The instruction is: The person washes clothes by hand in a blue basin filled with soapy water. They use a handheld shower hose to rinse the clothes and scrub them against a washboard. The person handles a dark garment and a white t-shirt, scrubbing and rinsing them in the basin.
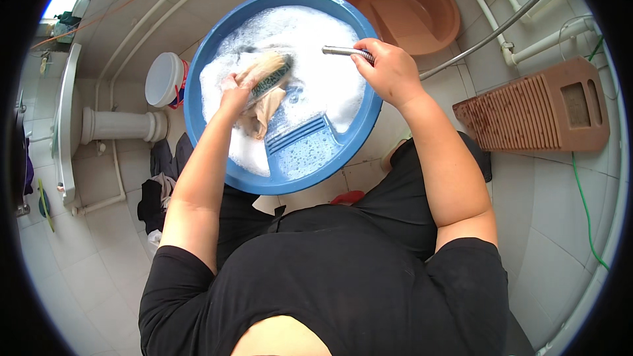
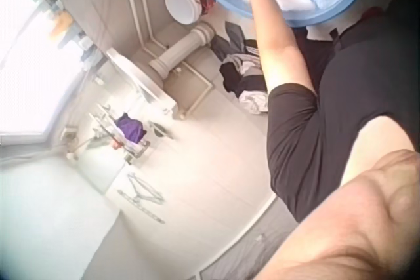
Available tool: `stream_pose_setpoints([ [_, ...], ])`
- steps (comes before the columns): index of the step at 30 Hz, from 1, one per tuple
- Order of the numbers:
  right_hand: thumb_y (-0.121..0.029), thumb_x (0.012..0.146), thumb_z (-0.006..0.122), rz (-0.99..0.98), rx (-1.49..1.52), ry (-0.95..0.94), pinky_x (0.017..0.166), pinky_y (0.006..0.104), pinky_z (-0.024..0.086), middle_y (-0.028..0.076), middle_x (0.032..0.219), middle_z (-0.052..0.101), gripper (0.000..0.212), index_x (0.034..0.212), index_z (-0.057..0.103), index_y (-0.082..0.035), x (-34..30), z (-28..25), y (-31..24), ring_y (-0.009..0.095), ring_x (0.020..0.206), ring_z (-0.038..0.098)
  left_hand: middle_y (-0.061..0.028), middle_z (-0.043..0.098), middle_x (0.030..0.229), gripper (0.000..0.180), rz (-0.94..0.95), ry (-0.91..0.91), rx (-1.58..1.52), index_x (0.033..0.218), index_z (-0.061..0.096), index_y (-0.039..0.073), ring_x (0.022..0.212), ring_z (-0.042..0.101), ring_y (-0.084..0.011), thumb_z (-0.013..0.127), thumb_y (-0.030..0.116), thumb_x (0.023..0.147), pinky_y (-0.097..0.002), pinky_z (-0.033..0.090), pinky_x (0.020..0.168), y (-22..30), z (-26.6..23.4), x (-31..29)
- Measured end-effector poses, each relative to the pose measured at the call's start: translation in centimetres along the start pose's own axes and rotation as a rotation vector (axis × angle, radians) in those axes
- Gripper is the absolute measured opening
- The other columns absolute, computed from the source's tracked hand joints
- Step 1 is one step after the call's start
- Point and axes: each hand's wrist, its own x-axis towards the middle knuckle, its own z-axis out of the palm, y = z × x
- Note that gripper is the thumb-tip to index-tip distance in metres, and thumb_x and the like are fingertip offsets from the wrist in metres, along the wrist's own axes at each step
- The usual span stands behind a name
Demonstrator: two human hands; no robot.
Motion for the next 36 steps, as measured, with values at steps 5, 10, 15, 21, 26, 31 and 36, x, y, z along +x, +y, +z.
stream_pose_setpoints([
  [5,-0.025,0.082,0.056,0.002,-0.021,-0.005,0.061,0.0323,0.046,0.01,0.076,0.063,0.024,0.097,0.062,-0.007,-0.1,0.1,0.7,0.023,0.066,0.059,-0.0118,0.062,0.096,0.047,-0.089,-0.376,-0.416,0.113,0.054,0.002,0.086,0.059,-0.0178,0.07,0.026,0.076,-0.0287,0.047,0.075,5.7,1.1,-3.0],
  [10,-0.025,0.082,0.056,0.034,-0.009,-0.019,0.061,0.0326,0.046,0.009,0.075,0.063,0.022,0.095,0.062,-0.008,0.0,-0.4,0.4,0.023,0.067,0.06,-0.0138,0.064,0.079,0.038,0.218,-0.481,-0.132,0.089,0.063,0.001,0.069,0.061,-0.0246,0.072,0.033,0.069,-0.0343,0.048,0.066,9.9,-2.1,-7.5],
  [15,-0.023,0.083,0.058,0.007,-0.012,-0.006,0.061,0.0249,0.043,0.005,0.074,0.061,0.024,0.099,0.061,-0.006,0.0,-0.4,0.9,0.012,0.064,0.055,-0.0184,0.06,0.101,0.044,0.351,-0.456,0.154,0.096,0.062,0.0,0.096,0.057,-0.0275,0.072,0.034,0.069,-0.0356,0.045,0.082,12.0,-4.2,-11.5],
  [21,-0.023,0.083,0.058,0.016,0.005,-0.024,0.061,0.025,0.044,0.005,0.074,0.061,0.023,0.099,0.061,-0.006,0.1,-0.1,0.9,0.012,0.064,0.055,-0.0173,0.054,0.114,0.035,0.269,-0.134,0.234,0.099,0.063,0.006,0.11,0.047,-0.0338,0.063,0.031,0.074,-0.0412,0.041,0.089,10.2,2.5,-7.6],
  [26,-0.025,0.082,0.058,-0.013,-0.012,0.015,0.062,0.0284,0.045,0.007,0.075,0.063,0.023,0.097,0.061,-0.007,-0.2,-0.3,1.3,0.017,0.066,0.058,-0.012,0.059,0.101,0.025,0.722,-0.309,-0.078,0.09,0.065,0.009,0.098,0.052,-0.0346,0.056,0.006,0.067,-0.0404,0.042,0.085,12.0,0.8,-10.2],
  [31,-0.028,0.08,0.058,-0.012,0.01,0.051,0.062,0.0342,0.047,0.009,0.076,0.064,0.023,0.094,0.062,-0.01,-0.2,-0.7,1.7,0.025,0.069,0.061,-0.0153,0.056,0.084,0.04,0.779,-0.194,0.072,0.077,0.062,0.005,0.089,0.051,-0.0374,0.071,0.041,0.06,-0.0487,0.039,0.083,13.8,-0.4,-14.4],
  [36,-0.027,0.08,0.059,0.028,0.021,0.007,0.061,0.0339,0.047,0.009,0.076,0.064,0.023,0.093,0.062,-0.009,-0.3,-0.3,1.5,0.025,0.069,0.061,-0.0158,0.057,0.083,0.019,0.651,-0.105,0.473,0.086,0.059,0.003,0.069,0.057,-0.0284,0.054,0.02,0.081,-0.0369,0.048,0.063,9.1,2.6,-6.2],
])
